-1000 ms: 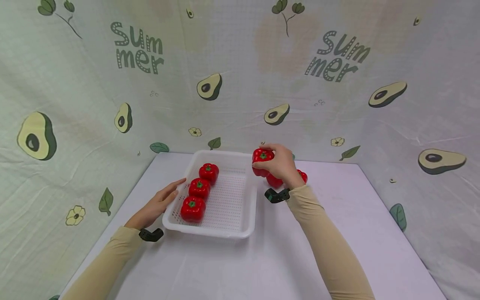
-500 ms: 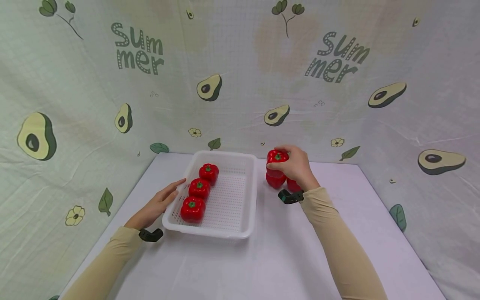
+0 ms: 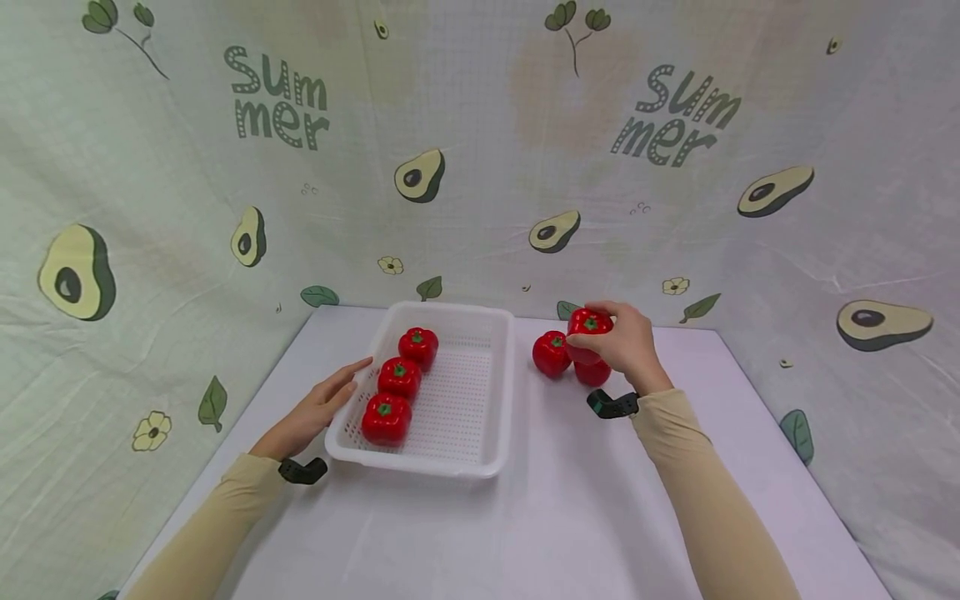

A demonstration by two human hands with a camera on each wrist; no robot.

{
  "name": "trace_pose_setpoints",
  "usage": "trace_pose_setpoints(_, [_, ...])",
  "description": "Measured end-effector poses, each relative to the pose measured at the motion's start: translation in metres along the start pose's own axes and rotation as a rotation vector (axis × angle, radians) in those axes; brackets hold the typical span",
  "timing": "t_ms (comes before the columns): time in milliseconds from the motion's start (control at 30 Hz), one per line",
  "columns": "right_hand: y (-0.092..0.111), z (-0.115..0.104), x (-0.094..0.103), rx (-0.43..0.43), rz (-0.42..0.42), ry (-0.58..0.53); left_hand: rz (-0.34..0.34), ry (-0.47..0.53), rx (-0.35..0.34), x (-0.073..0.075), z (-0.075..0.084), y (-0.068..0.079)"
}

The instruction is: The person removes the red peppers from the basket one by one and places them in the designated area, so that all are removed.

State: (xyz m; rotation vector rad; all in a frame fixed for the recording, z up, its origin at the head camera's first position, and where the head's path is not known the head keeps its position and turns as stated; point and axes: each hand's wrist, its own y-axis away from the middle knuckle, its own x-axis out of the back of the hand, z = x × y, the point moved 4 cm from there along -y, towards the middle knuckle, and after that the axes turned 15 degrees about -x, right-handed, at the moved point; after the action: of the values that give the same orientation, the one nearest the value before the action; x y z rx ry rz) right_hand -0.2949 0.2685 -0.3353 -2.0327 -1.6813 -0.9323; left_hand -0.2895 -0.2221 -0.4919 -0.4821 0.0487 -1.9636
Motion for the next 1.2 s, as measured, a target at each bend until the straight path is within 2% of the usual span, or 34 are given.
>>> trace_pose_setpoints(267, [0.000,0.026,0.017,-0.016,0.058,0.011,-0.001,0.009,-0.016,-0.001,-0.001,-0.001])
trace_pose_setpoints(567, [-0.002,0.054,0.031,-0.075,0.127,0.015,0.000,0.000,-0.004,-0.002,0.002,0.001])
trace_pose_setpoints(900, [-0.008,0.082,0.036,-0.096,0.164,0.028,-0.005,-0.007,-0.008,-0.001,-0.002,0.001])
trace_pose_setpoints(1200, [-0.023,0.106,0.028,-0.152,0.159,0.009,0.000,-0.007,-0.005,-0.002,-0.001,0.002])
